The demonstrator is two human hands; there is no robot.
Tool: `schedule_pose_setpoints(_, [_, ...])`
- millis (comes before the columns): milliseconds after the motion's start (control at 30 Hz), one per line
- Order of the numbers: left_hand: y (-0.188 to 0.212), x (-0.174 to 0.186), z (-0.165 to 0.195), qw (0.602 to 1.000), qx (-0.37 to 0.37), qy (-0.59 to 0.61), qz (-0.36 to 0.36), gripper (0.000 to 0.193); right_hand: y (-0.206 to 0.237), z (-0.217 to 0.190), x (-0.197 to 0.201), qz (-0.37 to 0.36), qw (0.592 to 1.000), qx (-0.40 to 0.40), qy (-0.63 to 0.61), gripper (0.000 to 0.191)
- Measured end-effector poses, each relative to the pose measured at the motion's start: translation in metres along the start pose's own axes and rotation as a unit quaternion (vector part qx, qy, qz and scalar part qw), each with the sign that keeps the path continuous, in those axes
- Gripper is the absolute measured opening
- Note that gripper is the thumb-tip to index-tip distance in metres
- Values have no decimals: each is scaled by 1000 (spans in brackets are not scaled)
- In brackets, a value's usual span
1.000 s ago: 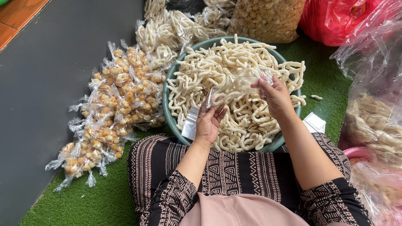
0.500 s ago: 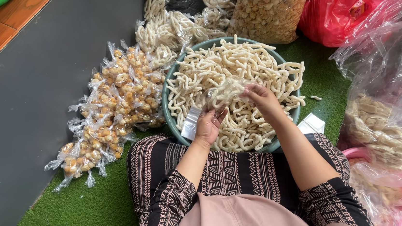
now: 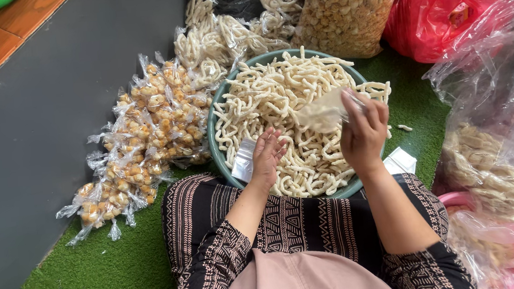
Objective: The person sits on the floor and packs white, noodle-like snacks from a large green bowl into small clear plastic bags. They repeatedly scoop snacks, place them into bags, and set the filled bags aside.
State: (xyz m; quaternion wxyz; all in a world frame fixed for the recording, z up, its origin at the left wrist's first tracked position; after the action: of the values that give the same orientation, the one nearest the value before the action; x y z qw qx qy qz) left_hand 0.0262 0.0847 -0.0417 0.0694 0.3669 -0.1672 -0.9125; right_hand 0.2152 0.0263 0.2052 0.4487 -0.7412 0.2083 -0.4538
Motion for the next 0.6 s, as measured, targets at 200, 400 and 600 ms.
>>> schedule_pose_setpoints(200, [2,-3,1,995,-49,-76,-47,57,-6,13,-7,-38,999,-22,-14,26])
schedule_pose_setpoints(400, [11,-9,15,977,-107,-179,-34,67,-14,-17,-4,-65,996,20,-63,28])
schedule_pose_setpoints(600, [43,-41,45,953,-172,-222,-116,88,-6,-34,-20,-163,975,-26,-151,30])
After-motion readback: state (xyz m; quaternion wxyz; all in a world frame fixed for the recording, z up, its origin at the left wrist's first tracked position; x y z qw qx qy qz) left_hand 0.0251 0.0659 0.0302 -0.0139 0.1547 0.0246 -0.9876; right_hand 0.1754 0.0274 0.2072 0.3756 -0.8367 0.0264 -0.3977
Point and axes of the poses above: each hand's wrist, its own y-axis away from the middle knuckle, its own x-axis out of the back of the hand, z = x × y, the point moved 7 cm from there along -y, towards the middle knuckle, and after that the axes turned 7 degrees about z, right-handed, at the moved point
